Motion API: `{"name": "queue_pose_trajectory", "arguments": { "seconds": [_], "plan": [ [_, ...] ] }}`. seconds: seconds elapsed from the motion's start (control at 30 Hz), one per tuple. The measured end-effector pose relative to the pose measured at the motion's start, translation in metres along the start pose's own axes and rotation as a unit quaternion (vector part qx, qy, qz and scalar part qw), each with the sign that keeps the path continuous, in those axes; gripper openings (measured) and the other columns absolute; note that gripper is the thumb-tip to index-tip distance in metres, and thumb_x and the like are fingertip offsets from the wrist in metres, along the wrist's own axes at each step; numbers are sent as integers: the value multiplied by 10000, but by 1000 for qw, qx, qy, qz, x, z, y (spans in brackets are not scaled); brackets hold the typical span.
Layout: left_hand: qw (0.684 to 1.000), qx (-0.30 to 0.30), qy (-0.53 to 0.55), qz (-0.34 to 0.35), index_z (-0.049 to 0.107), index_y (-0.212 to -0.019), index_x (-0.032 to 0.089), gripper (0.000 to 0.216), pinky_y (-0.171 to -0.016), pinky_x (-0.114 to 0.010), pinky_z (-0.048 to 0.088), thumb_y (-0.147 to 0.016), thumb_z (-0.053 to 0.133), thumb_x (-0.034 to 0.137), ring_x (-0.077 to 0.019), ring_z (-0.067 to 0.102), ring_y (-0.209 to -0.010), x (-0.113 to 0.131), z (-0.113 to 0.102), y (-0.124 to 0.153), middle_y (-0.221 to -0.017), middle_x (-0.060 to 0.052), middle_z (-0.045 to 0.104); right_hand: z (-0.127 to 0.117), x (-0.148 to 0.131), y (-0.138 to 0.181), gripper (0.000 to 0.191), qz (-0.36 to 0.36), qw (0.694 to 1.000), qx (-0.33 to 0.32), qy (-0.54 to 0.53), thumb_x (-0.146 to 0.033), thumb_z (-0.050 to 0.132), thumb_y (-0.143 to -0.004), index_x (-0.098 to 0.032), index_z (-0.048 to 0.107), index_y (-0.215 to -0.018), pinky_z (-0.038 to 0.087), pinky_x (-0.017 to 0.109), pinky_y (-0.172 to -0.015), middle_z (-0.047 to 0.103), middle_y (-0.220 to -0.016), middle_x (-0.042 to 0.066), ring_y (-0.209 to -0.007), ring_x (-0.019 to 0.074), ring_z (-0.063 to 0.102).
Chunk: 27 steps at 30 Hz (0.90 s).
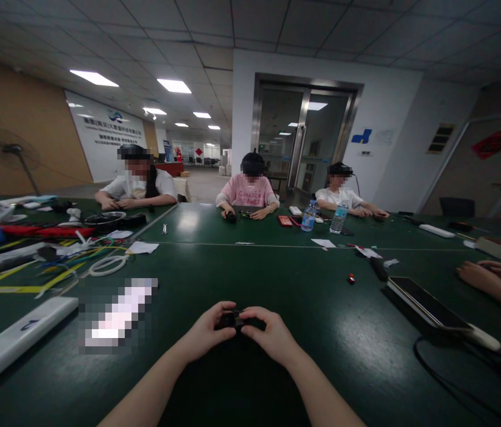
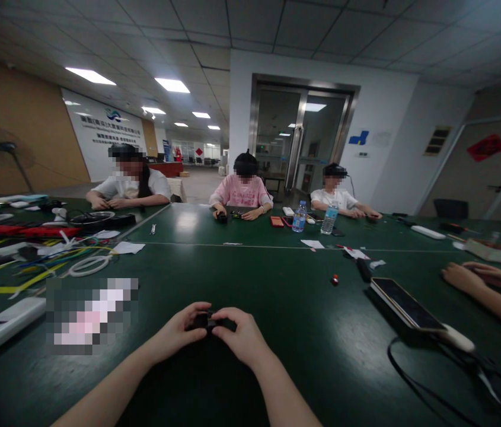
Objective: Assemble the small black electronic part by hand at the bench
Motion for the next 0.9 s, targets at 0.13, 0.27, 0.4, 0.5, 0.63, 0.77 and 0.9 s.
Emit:
{"name": "queue_pose_trajectory", "arguments": {
  "seconds": [0.13, 0.27, 0.4, 0.5, 0.63, 0.77, 0.9],
  "plan": [
    [1000, -11, 4, -5, 465, -1077, 203, 383, -857, -355, 421, -742, 648, 177, -207, 563, -978, 3, 2, 1, -1019, -31, 581, 0, 0, 0, 247, 6, 1000, -2, 5, -217, 627, -730, -258, 645, -973, 386, 375, -975, 618, -1090, 4, -1077, 205, 540],
    [999, -31, 30, -7, 451, -1074, 217, 363, -776, -330, 434, -765, 641, 223, -188, 574, -893, 3, 6, 2, -939, -10, 586, 0, -1, 2, 236, 15, 1000, -12, -2, -222, 606, -748, -266, 634, -978, 402, 376, -952, 613, -1087, -5, -1063, 201, 545],
    [998, -33, 44, -14, 417, -1136, 232, 447, -766, -334, 426, -756, 652, 243, -192, 570, -886, 0, 6, 2, -968, -26, 583, 0, -3, 1, 243, 9, 1000, -9, -11, -229, 606, -748, -264, 627, -988, 405, 370, -944, 617, -1074, -5, -1056, 202, 548],
    [998, -28, 55, -13, 372, -1198, 241, 529, -777, -347, 422, -752, 657, 246, -198, 568, -895, -2, 5, 1, -1004, -46, 581, 1, 0, -1, 265, 7, 1000, -5, -13, -224, 619, -737, -263, 620, -1000, 414, 363, -928, 632, -1034, -6, -1022, 199, 565],
    [998, -30, 47, -10, 434, -1124, 233, 438, -761, -333, 423, -751, 661, 258, -190, 565, -875, -1, 5, 1, -982, -36, 579, 3, 3, -1, 252, 8, 1000, -10, -15, -222, 615, -736, -258, 620, -985, 420, 359, -922, 626, -1037, -6, -1018, 197, 563],
    [998, -34, 57, -9, 448, -1083, 240, 404, -754, -315, 419, -745, 669, 249, -174, 565, -858, 0, 7, 0, -956, -12, 580, 3, 0, 1, 263, 17, 1000, -17, -16, -209, 604, -741, -260, 612, -999, 423, 354, -922, 617, -1047, -9, -1024, 191, 557],
    [997, -40, 62, -10, 444, -1088, 235, 391, -741, -302, 425, -760, 657, 245, -172, 567, -864, 2, 8, 1, -956, -12, 588, 2, -2, 2, 303, 33, 999, -18, -4, -219, 596, -750, -273, 591, -1049, 422, 360, -921, 611, -1058, -9, -1031, 187, 552]
  ]
}}
Point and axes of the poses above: each hand's wrist, its own y-axis away from the middle knuckle, its own z-axis out of the palm, x = y × z, the point moved 8 cm from there along -y, towards the middle knuckle
